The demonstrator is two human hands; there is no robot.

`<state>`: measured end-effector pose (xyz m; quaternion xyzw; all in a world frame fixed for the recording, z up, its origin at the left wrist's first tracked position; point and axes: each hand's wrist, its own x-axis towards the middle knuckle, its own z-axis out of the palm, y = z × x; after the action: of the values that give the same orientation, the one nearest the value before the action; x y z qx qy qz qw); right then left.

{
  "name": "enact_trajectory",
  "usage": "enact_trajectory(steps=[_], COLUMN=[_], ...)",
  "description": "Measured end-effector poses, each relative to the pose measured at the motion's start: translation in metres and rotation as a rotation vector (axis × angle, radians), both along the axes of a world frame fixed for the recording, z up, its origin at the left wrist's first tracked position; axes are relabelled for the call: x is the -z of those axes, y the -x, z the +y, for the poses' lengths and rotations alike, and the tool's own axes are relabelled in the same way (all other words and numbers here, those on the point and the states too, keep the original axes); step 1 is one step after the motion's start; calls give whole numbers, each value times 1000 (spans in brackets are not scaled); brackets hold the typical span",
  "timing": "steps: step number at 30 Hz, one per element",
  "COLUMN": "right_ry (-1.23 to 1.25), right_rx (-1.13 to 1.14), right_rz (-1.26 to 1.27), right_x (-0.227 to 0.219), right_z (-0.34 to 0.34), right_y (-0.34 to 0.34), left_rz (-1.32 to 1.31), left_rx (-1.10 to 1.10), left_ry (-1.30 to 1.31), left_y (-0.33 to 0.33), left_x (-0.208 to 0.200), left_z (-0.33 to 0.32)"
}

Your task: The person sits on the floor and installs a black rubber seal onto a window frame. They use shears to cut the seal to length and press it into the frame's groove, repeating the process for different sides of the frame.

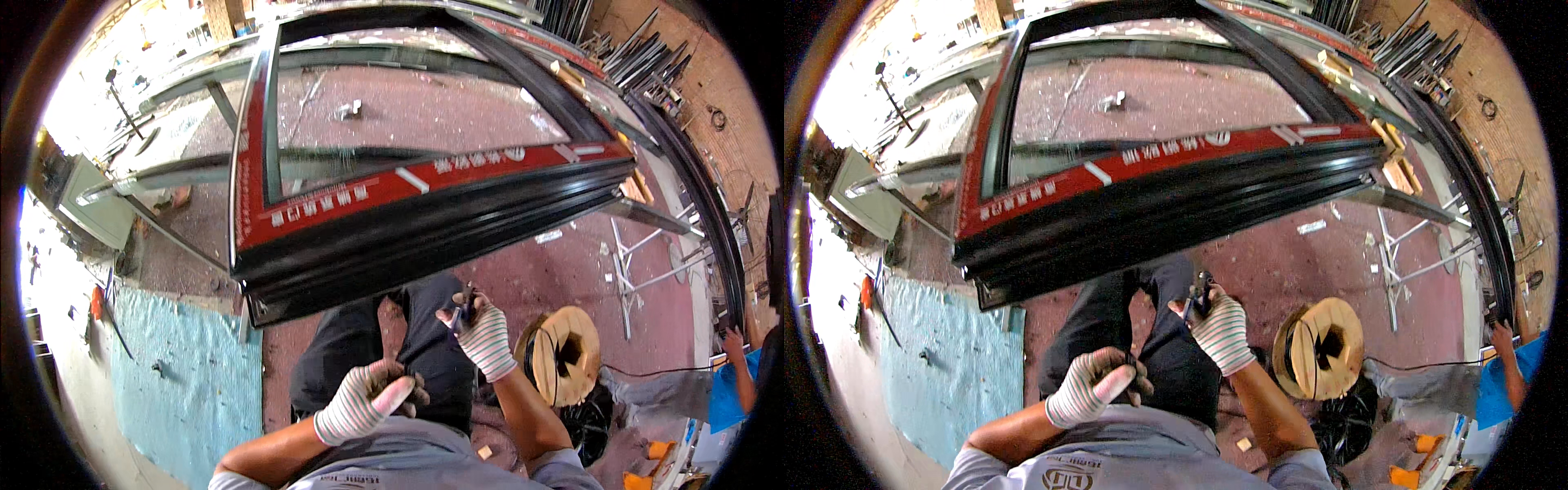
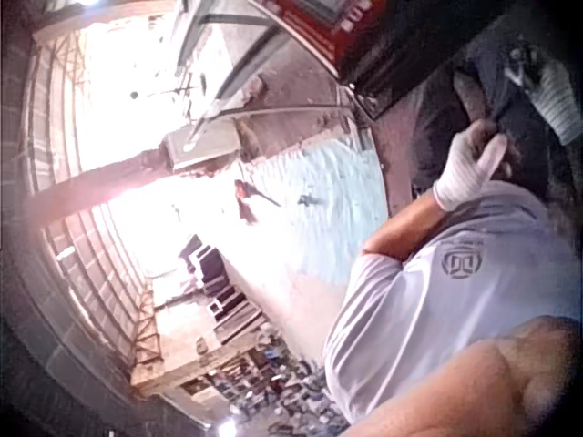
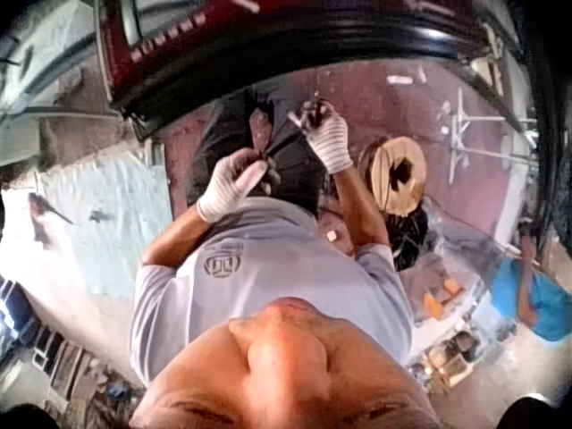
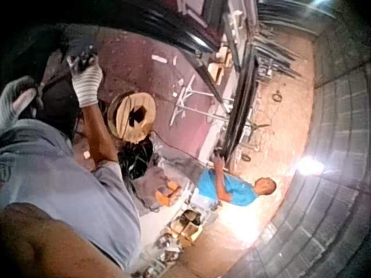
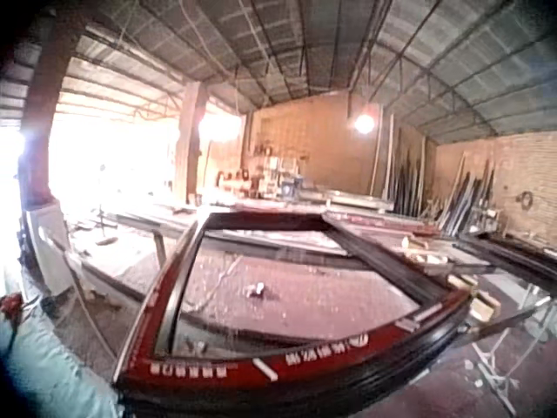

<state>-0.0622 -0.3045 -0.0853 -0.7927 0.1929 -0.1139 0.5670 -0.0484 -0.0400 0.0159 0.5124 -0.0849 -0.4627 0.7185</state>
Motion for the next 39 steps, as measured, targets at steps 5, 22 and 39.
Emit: enact_trajectory(steps=[5, 22, 39], right_ry=[185, -245, 628], right_rx=[-21, -487, -558], right_rz=[-217, -102, -530], right_x=[-35, -71, -284], right_z=[25, 70, 101], right_y=[-56, 21, -41], left_rz=[31, -88, -1177], left_rx=[9, -322, -726], left_ry=[-52, 50, 81], left_y=[0, -2, -57], left_x=[-5, -4, -74], left_z=[7, 13, 85])
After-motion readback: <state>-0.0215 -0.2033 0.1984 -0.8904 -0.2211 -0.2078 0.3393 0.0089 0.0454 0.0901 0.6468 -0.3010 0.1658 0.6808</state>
